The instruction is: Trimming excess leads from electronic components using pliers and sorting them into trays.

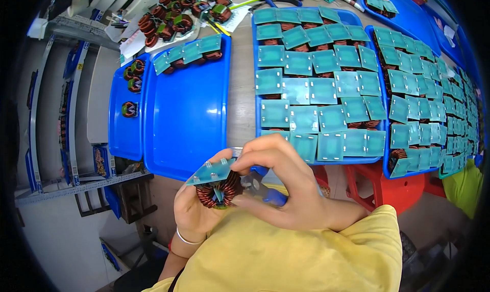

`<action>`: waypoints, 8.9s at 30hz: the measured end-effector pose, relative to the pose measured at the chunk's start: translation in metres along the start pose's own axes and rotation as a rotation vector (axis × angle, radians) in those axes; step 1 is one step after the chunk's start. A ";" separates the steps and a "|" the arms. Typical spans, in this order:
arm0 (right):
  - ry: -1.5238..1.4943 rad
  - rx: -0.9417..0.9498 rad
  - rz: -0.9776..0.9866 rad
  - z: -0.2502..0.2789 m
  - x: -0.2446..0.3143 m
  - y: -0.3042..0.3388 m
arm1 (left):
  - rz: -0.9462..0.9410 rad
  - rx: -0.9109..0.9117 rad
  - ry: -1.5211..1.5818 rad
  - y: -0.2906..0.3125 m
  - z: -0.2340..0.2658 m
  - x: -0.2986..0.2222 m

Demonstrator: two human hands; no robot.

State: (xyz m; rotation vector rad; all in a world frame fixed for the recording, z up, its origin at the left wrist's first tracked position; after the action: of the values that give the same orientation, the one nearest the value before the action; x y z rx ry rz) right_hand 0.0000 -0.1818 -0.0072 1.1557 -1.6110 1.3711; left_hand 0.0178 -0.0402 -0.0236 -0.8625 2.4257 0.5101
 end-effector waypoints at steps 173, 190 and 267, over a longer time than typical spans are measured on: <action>0.241 0.231 -0.161 -0.002 0.002 -0.041 | -0.001 0.138 -0.185 -0.010 0.012 -0.012; 0.437 0.036 -0.045 0.006 0.015 -0.026 | -0.102 0.028 -0.436 -0.014 0.010 -0.010; 1.194 0.015 -0.008 0.042 0.069 0.116 | -0.278 0.329 -1.352 -0.029 -0.065 0.042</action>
State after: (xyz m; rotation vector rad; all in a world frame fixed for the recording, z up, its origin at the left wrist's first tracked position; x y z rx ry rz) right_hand -0.1316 -0.2319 0.0091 0.1741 -0.7051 1.5794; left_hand -0.0133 -0.1138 -0.0007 -0.4256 1.0799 0.3668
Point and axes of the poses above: each hand's wrist, its own y-axis away from the middle knuckle, its own z-axis out of the back of the hand, x = y × z, the point moved 5 cm from there along -y, towards the middle knuckle, and after that the axes turned 8 degrees about -y, right-handed, at the moved point
